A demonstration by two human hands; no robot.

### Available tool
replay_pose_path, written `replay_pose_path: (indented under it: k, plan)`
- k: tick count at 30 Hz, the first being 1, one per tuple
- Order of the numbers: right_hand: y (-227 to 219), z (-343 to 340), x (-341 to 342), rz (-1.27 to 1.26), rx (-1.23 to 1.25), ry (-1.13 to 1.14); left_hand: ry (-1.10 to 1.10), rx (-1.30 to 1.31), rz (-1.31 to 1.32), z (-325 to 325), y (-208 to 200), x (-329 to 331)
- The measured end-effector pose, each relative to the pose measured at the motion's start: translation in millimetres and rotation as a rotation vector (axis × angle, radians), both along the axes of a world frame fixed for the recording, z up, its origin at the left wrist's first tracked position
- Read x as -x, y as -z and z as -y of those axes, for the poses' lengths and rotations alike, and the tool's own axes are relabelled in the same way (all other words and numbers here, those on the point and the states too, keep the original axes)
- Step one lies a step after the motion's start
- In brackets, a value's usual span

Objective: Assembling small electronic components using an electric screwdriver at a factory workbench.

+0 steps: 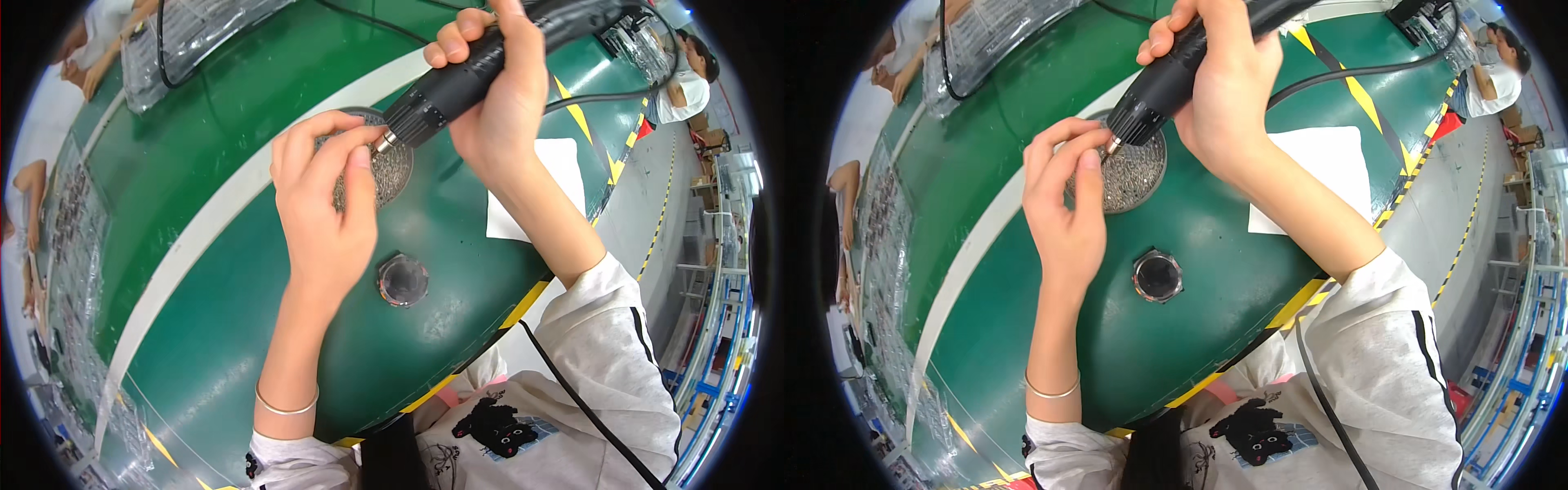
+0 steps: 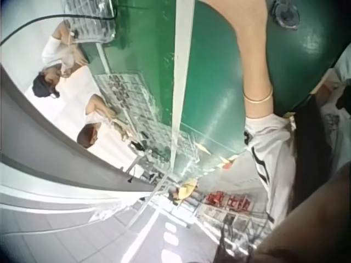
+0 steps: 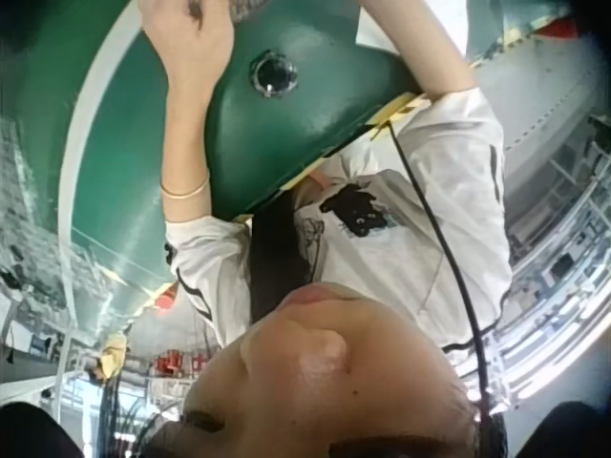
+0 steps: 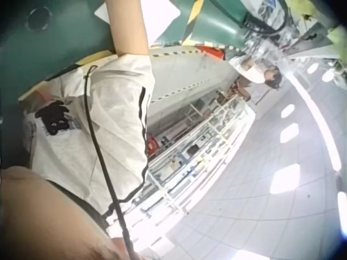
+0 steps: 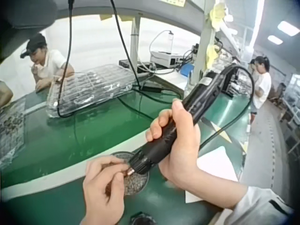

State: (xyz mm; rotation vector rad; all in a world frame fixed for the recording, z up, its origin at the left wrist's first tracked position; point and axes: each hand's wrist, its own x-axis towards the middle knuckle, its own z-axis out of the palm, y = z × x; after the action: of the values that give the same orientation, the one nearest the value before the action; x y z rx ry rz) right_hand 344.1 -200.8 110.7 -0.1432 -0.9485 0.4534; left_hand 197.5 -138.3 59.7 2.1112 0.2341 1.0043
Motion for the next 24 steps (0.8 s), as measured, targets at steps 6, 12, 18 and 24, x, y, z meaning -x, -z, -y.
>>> replay_pose_path:
  k: [6,12,18,24]
  plan:
    - [16.4,2.6,-13.2,-0.380,0.562,0.356,0.295,0.096,-0.229,-39.8,-22.1,-11.3]
    - [24.4,-4.5,-7.7,-0.484,0.547,0.259,0.377,-0.147,-0.251,-52.2,-11.6,-15.8]
    - [30.9,-5.1,-9.3,-0.549,0.587,0.213,0.312,-0.369,-0.135,-46.7,0.8,-17.2]
    - [36.6,-7.5,-12.3,-0.595,0.583,0.147,0.285,-0.505,-0.062,-48.1,3.8,-16.5]
